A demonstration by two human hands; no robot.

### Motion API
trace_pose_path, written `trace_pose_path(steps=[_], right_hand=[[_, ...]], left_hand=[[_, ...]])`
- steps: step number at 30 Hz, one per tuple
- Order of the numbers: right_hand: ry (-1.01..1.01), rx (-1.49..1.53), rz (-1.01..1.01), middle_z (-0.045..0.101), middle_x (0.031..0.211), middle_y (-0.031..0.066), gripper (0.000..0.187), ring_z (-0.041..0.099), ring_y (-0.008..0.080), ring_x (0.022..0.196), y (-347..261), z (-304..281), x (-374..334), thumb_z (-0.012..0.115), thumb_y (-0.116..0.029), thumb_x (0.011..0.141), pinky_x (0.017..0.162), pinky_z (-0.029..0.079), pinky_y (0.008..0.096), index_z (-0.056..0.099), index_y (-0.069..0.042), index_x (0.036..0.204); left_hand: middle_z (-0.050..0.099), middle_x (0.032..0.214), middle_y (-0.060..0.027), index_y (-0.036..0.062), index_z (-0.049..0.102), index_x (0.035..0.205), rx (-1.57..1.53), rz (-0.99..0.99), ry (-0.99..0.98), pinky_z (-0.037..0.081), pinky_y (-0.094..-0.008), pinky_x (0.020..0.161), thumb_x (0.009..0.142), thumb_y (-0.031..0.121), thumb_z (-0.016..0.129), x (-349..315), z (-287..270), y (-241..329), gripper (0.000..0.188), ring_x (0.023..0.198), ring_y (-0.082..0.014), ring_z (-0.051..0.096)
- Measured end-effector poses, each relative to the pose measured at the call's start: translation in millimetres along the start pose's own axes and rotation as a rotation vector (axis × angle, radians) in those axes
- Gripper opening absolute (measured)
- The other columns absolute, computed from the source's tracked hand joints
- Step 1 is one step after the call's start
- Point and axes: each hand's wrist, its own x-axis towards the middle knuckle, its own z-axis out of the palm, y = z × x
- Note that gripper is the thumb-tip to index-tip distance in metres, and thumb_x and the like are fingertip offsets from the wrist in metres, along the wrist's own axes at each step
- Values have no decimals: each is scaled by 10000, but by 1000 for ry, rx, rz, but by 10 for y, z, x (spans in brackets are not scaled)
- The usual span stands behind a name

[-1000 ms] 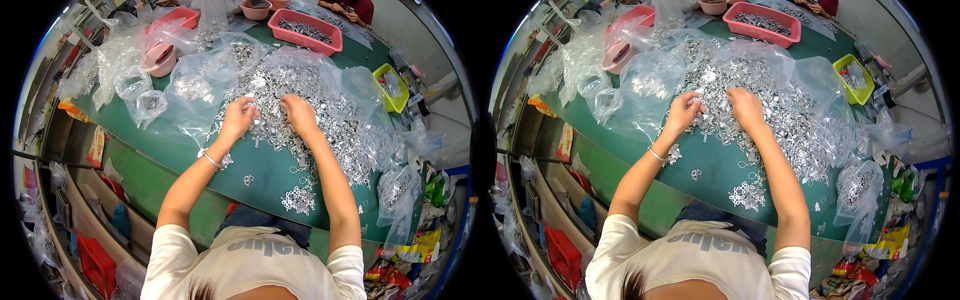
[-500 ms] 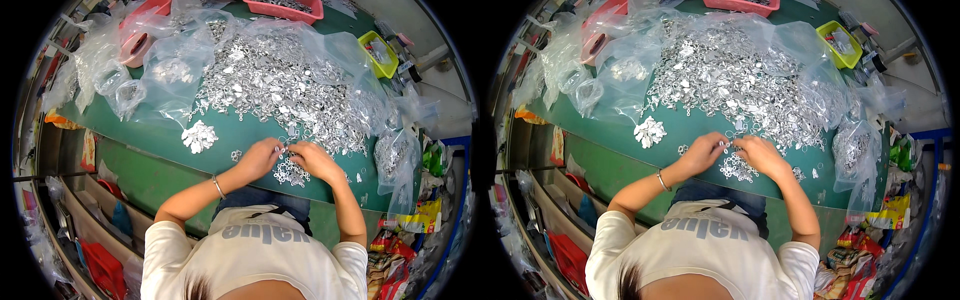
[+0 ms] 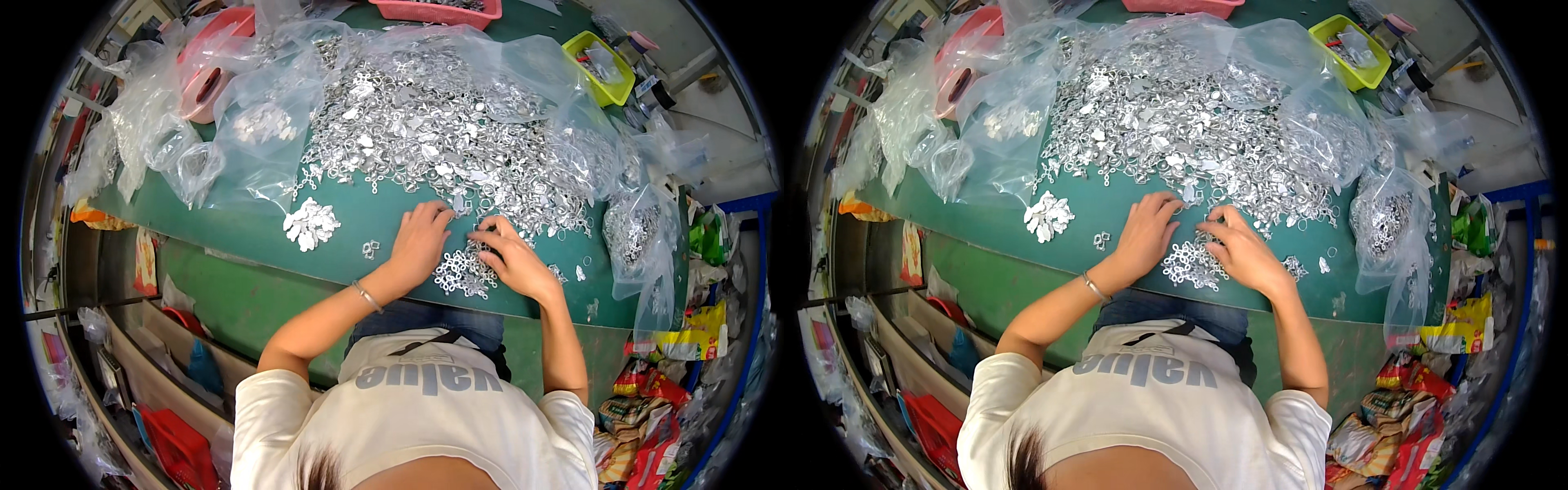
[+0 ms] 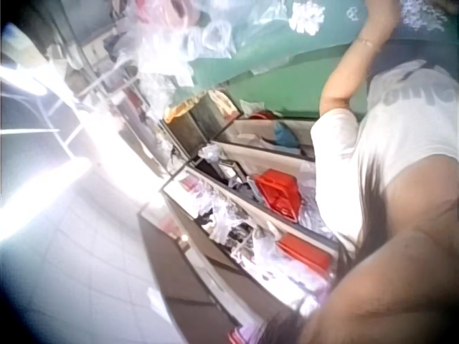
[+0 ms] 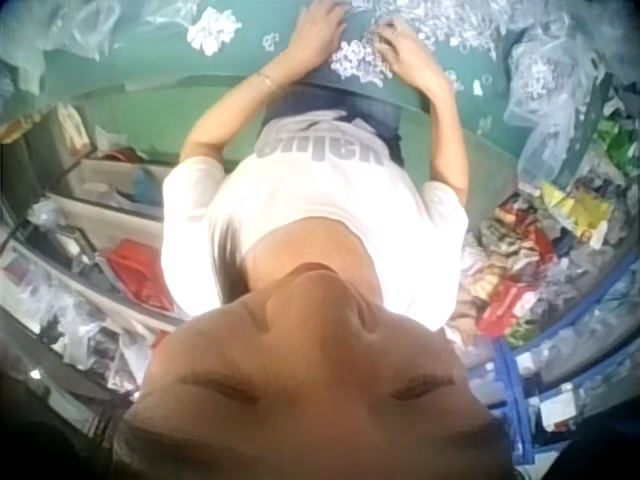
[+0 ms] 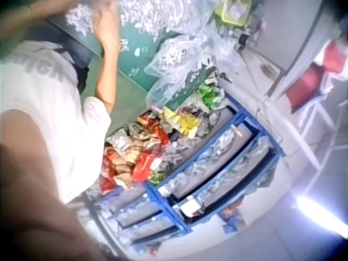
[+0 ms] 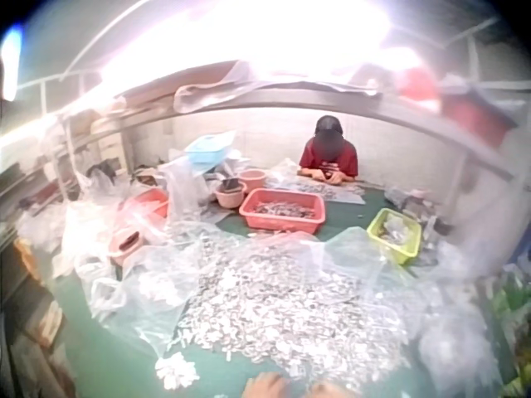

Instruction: The person sits at a green table and uses both hands to pick up small silver metal rings and decorative pieces. They connect the rings to the decorative pieces and place the assembled items into a pile on the table.

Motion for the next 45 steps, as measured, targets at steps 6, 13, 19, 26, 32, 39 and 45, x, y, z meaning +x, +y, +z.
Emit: trace_pose_path(steps=[6,13,19,26,32,39,45], right_hand=[[118,-169,-129,524,1132,117,295,517,298,971,115,117,-26,626,-13,811,838,431,376,606,-26,1105],[406,-420,-91,518,996,111,331,497,306,936,224,46,316,746,-140,724,789,409,402,585,-37,994],[498,-557,-168,523,1038,109,414,491,290,958,565,-98,587,757,-269,695,814,397,399,563,-46,984],[603,-748,-211,531,1078,106,419,496,276,986,769,-269,958,737,-315,723,834,399,393,565,-36,984],[582,-505,-315,531,1091,114,322,493,311,999,540,-391,799,690,-251,806,859,393,412,570,-42,1020],[182,-776,-321,423,1368,117,499,300,321,1350,662,-188,364,541,-373,903,1112,249,462,482,-63,1289],[211,-1000,-327,408,1392,70,373,300,312,1347,878,-553,805,497,-365,931,1109,249,468,523,-185,1257]], left_hand=[[529,905,-116,38,571,977,50,60,-1,463,-400,720,785,66,664,324,49,-185,215,850,-320,549],[524,1114,-108,53,575,966,160,278,77,415,-417,821,779,143,686,454,-10,-105,235,1031,-299,500],[503,1187,-112,59,562,975,353,276,53,373,-409,847,776,228,688,670,134,-334,290,1101,-289,462],[510,1130,-117,42,532,981,467,295,104,375,-379,790,797,256,661,1029,268,-432,311,1012,-269,484],[491,1179,-118,90,564,1035,392,195,134,369,-436,865,813,212,660,1013,199,-464,271,1110,-297,453],[468,1254,-123,90,583,1095,348,28,131,352,-469,923,830,202,664,771,-135,-529,299,1179,-327,423],[453,1273,-118,96,534,1202,302,17,91,351,-472,931,767,295,728,609,-335,-506,516,1194,-326,416]])
